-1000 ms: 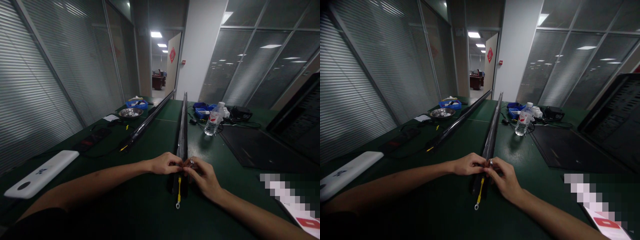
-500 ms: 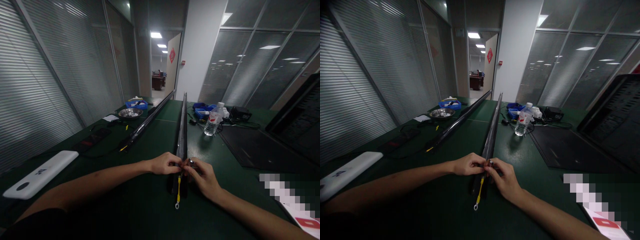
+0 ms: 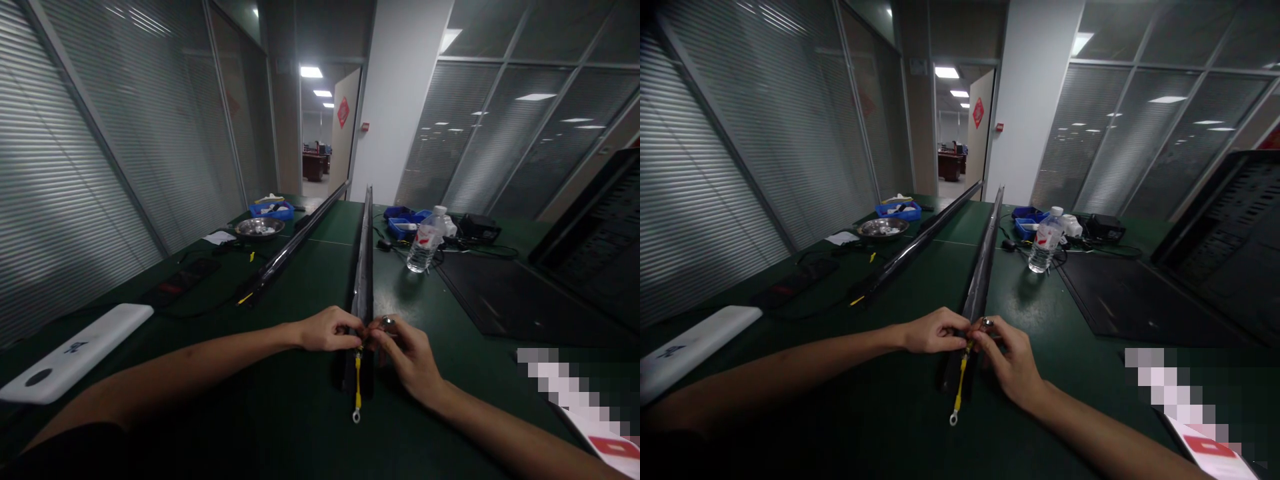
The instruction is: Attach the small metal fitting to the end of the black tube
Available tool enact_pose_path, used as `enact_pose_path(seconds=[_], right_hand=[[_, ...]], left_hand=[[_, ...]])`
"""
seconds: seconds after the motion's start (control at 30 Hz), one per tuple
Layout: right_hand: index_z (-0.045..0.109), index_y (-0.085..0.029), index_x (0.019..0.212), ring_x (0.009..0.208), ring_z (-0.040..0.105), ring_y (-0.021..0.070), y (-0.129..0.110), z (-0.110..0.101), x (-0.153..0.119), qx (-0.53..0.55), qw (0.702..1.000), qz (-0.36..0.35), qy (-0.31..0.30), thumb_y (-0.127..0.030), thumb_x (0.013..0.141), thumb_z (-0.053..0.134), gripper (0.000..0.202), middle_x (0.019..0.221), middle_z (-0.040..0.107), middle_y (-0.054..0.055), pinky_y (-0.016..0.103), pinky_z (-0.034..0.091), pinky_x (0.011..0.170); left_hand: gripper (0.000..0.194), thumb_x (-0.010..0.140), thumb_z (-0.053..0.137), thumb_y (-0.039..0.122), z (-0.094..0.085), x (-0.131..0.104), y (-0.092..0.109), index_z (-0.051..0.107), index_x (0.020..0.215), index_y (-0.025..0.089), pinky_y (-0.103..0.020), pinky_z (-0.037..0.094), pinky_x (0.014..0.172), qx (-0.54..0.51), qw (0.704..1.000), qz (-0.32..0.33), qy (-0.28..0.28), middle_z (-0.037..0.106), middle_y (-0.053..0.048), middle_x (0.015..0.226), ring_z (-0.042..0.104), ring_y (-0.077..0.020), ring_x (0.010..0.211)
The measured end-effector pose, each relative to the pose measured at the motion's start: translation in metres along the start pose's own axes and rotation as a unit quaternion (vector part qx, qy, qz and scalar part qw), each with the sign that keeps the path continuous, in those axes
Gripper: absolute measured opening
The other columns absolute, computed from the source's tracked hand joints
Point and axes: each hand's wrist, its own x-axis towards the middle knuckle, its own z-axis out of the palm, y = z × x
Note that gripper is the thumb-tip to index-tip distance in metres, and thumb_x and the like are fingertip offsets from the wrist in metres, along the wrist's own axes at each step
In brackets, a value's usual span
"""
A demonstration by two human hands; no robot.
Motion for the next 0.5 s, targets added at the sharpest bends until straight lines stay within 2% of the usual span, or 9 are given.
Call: enact_pose_path(seconds=[0.17, 0.5], right_hand=[[0.07, -0.021, 0.099, 0.065, 0.068, 0.0143, 0.0025, 0.0015, -0.0008, 0.001, 1.0, -0.005, 0.008, -0.034, 0.103, 0.067, 0.014, 0.087, 0.069, 0.002, 0.022, 0.058, 0.057], [0.07, -0.021, 0.098, 0.071, 0.07, 0.0154, -0.0007, 0.0029, 0.0001, -0.035, 0.999, -0.033, 0.008, -0.03, 0.103, 0.066, 0.011, 0.086, 0.07, 0.002, 0.022, 0.059, 0.063]], left_hand=[[0.025, 0.099, 0.06, 0.028, 0.0001, -0.0006, -0.0033, 0.076, 0.108, 0.01, -0.017, 0.033, 0.055, -0.005, 1.0, 0.005, 0.001, 0.06, -0.001, 0.075, 0.048, -0.0095, 0.061], [0.019, 0.097, 0.058, 0.02, -0.0008, -0.0003, 0.0002, 0.074, 0.098, 0.01, -0.017, 0.033, 0.056, -0.032, 0.999, 0.0, -0.001, 0.059, 0.0, 0.073, 0.047, -0.0094, 0.062]])
